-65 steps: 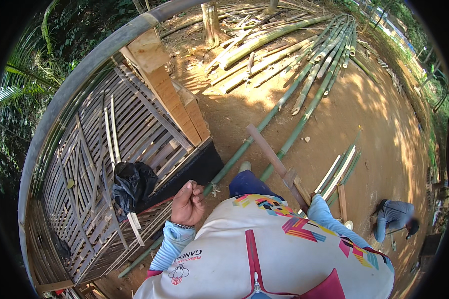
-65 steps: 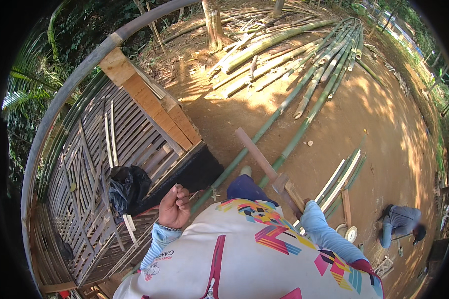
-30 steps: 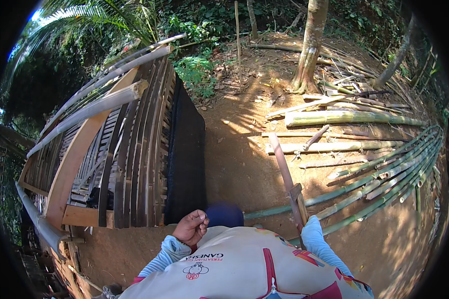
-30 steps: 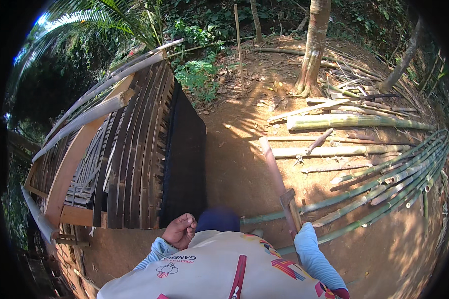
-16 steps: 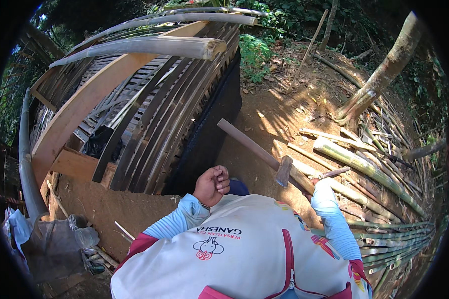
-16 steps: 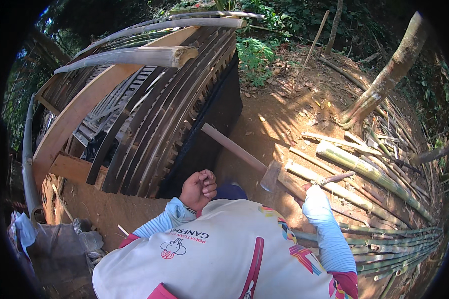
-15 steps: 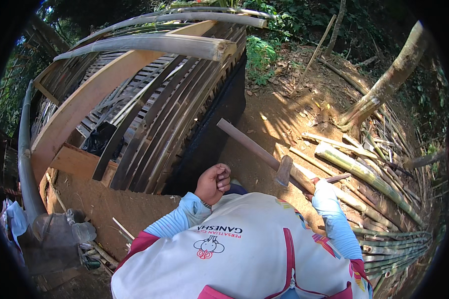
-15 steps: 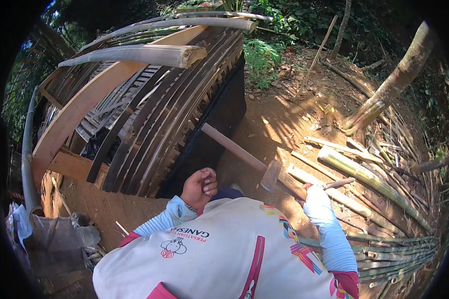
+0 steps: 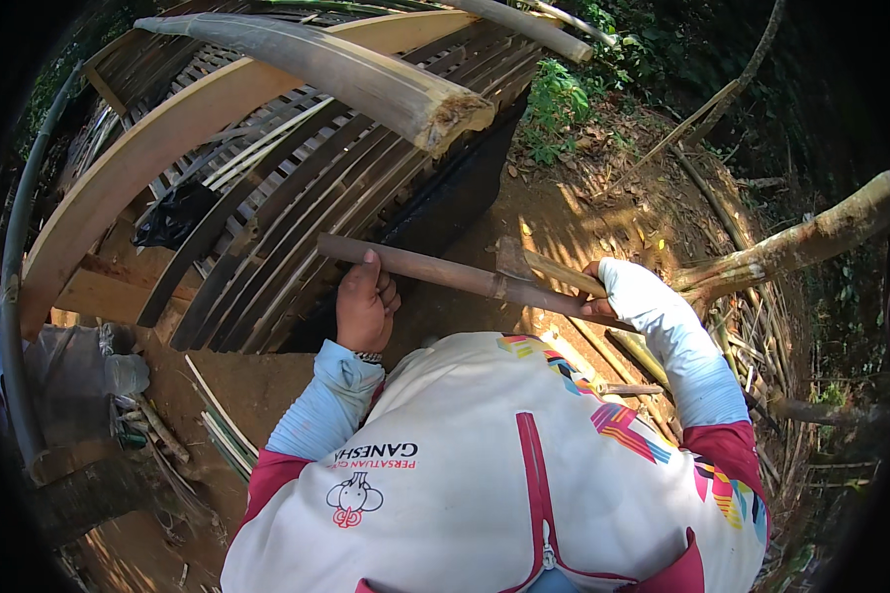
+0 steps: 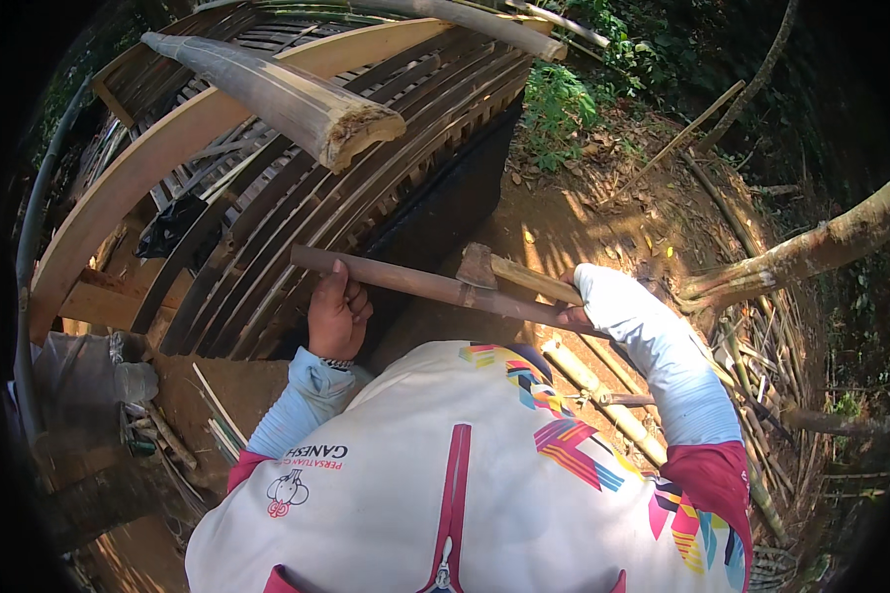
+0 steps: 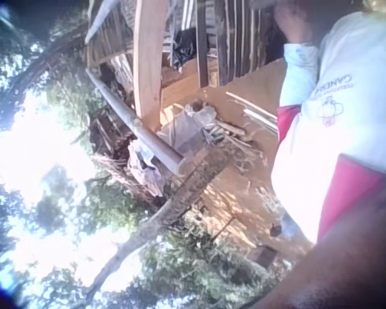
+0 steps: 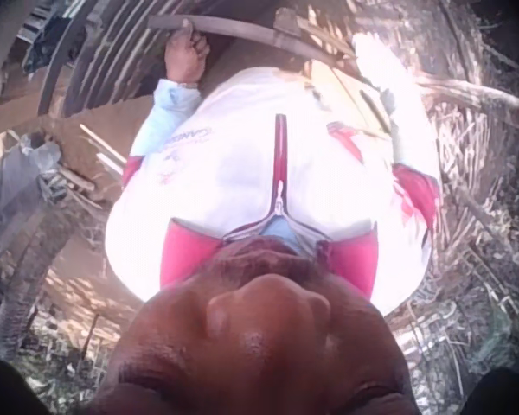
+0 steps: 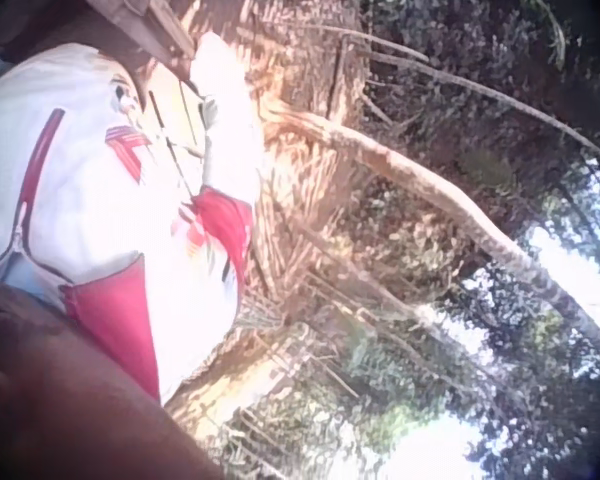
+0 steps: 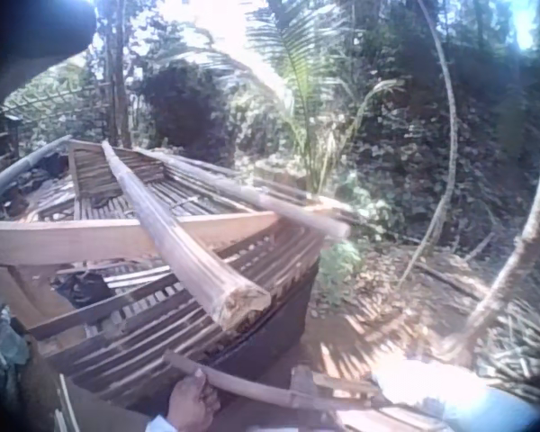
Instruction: The person uses a machete to hammer wooden stakes into a bamboo structure, securing the frame components together. They repeatedly position the stakes and strike them with the tool to fasten the assembly.
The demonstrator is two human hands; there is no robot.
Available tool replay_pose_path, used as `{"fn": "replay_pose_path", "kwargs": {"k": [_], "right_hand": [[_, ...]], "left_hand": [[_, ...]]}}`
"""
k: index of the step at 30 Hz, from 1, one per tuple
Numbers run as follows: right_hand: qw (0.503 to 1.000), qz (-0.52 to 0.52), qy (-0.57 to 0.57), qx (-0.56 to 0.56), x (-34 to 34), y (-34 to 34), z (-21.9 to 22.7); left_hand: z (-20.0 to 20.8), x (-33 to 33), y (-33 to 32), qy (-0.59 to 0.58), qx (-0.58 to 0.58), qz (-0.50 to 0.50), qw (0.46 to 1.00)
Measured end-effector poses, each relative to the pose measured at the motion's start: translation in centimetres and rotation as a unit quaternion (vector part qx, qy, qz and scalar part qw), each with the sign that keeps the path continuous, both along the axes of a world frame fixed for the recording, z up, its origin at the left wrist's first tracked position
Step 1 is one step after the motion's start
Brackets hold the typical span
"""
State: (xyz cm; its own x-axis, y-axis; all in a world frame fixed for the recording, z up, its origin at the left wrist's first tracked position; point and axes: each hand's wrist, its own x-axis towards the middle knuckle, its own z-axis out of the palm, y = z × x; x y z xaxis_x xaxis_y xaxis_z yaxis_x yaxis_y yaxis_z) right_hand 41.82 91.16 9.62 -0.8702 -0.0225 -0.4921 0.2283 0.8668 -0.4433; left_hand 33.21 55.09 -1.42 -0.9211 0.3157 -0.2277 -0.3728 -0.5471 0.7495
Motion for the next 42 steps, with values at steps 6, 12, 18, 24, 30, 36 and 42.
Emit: {"fn": "replay_pose_path", "kwargs": {"k": [6,12,18,24,30,36,42], "right_hand": [[0.982,-0.039,0.184,0.032,0.4,8.1,0.2],[0.942,-0.191,0.250,-0.121,2.1,15.4,-2.8],[0.910,-0.205,0.310,-0.185,4.2,19.0,-11.6],[0.914,-0.175,0.247,-0.272,5.7,15.7,-14.4],[0.952,0.007,0.264,-0.156,3.4,8.9,-10.5],[0.949,0.074,0.227,-0.204,-0.9,1.9,-10.5],[0.902,0.206,0.339,-0.170,-5.2,-8.2,-6.5]], "left_hand": [[0.1,2.5,1.1,-0.012,-0.011,0.123,0.992],[0.3,5.2,2.9,-0.027,0.006,0.222,0.975],[0.6,8.4,5.1,-0.019,0.068,0.309,0.948],[1.3,10.4,5.8,0.006,0.112,0.425,0.898],[3.4,11.6,2.4,0.066,0.145,0.494,0.855],[5.8,11.1,-3.2,0.113,0.165,0.508,0.838],[8.3,8.9,-8.3,0.143,0.151,0.496,0.843]]}}
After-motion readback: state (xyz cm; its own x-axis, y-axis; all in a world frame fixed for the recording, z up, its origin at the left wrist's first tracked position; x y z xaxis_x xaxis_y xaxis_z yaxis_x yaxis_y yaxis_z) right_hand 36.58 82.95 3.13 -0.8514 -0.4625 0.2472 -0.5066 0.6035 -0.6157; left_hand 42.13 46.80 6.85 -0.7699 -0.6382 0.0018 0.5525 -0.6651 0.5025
